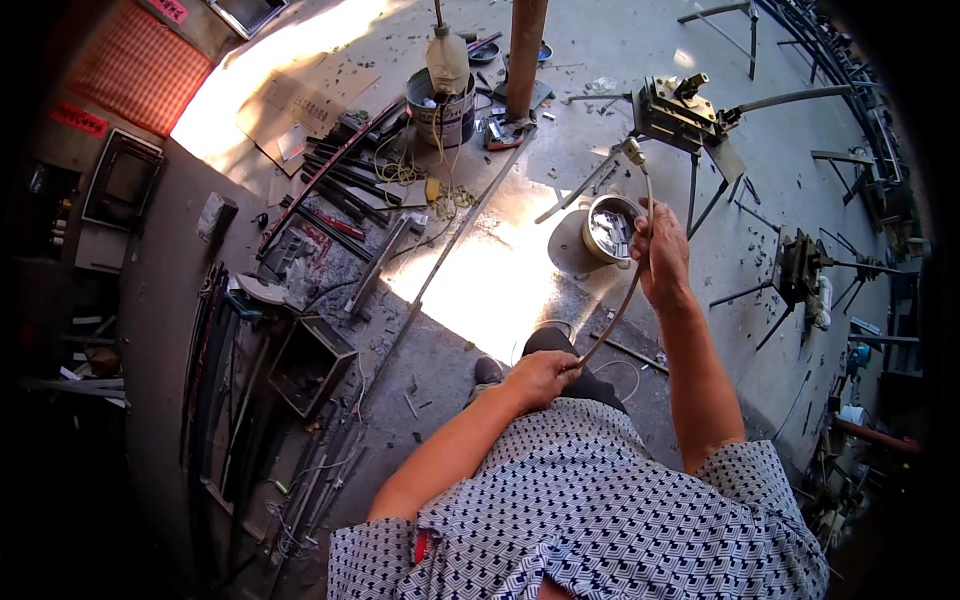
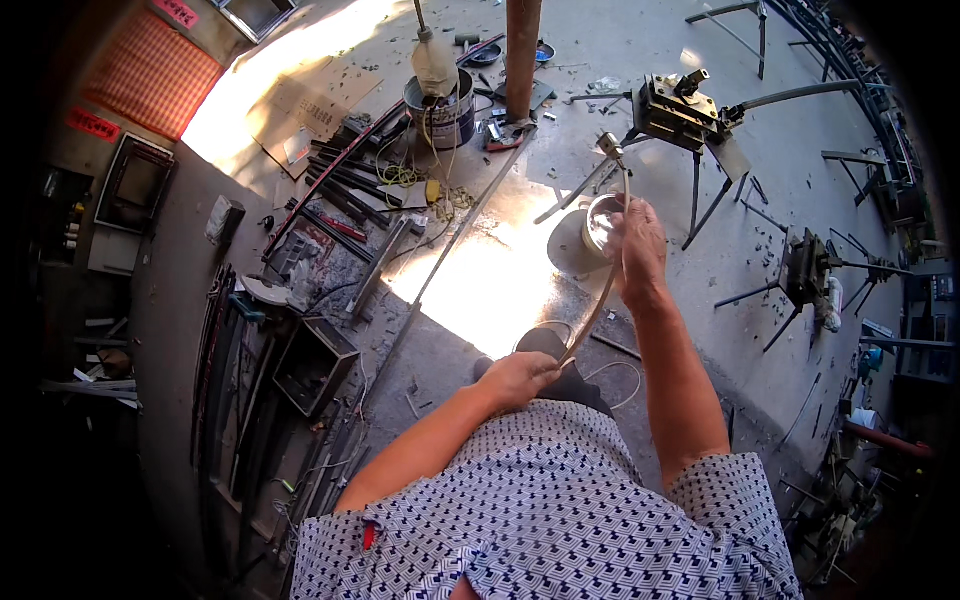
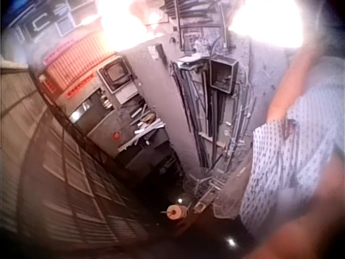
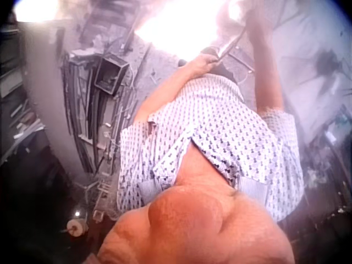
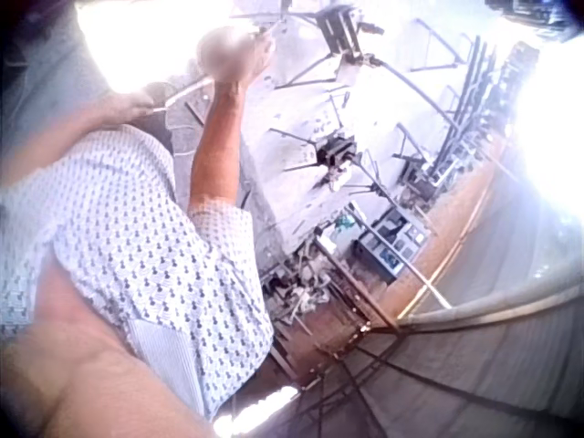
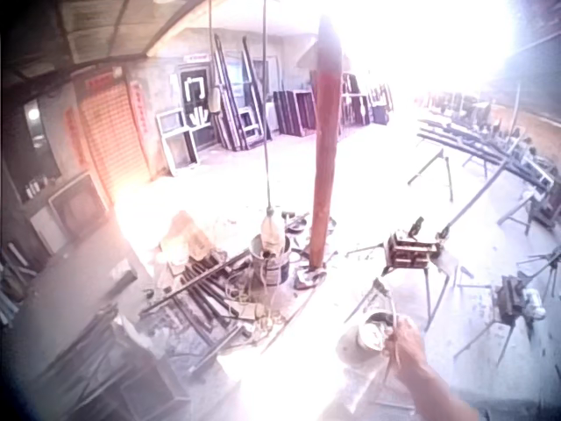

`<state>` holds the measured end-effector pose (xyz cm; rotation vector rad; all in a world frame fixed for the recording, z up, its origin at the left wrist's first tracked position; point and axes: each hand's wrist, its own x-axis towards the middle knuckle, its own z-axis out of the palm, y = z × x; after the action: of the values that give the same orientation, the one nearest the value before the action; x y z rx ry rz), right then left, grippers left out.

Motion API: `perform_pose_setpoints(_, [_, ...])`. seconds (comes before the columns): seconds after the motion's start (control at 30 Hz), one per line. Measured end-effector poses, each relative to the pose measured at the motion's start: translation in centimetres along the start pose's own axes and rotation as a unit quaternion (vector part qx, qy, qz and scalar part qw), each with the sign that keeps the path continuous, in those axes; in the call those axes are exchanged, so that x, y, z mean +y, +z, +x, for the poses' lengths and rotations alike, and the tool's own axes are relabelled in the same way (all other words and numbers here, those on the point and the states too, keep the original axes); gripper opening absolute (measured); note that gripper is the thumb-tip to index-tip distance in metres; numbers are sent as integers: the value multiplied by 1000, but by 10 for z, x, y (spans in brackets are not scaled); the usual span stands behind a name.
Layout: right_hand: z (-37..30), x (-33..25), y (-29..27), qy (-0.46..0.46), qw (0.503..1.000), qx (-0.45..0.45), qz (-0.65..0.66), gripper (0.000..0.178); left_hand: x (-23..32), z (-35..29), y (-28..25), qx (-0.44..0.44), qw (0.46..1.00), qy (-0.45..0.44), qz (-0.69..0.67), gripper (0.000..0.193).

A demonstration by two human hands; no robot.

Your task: The person walks through a workshop and uses a flexible measuring tape to measure the dimensions of several large window frames. They measure the lengths of the frame sides and the diagonals to check for squareness.

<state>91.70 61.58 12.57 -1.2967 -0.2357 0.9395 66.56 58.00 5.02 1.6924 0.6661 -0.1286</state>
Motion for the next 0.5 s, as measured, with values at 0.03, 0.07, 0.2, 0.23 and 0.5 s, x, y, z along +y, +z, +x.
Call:
perform_pose_setpoints(0.03, [14, -5, -16, -18, 1000, -8, 7, 34, 7, 5, -11, -47, 998, -6, 29, 27])
perform_pose_setpoints(0.07, [17, -17, -8, -23, 1000, 8, 17, 33, 3, 10, -19, -57, 998, -12, 37, 27])
perform_pose_setpoints(0.2, [64, -41, -22, -64, 997, 25, 19, 33, -3, 41, -54, -81, 994, -18, 66, 31])
perform_pose_setpoints(0.23, [81, -42, -21, -73, 997, 22, 10, 34, -10, 53, -65, -52, 997, -4, 65, 34])
perform_pose_setpoints(0.5, [231, -14, 3, -82, 982, -20, -170, 28, -55, 179, -219, 289, 946, -139, 46, 73])
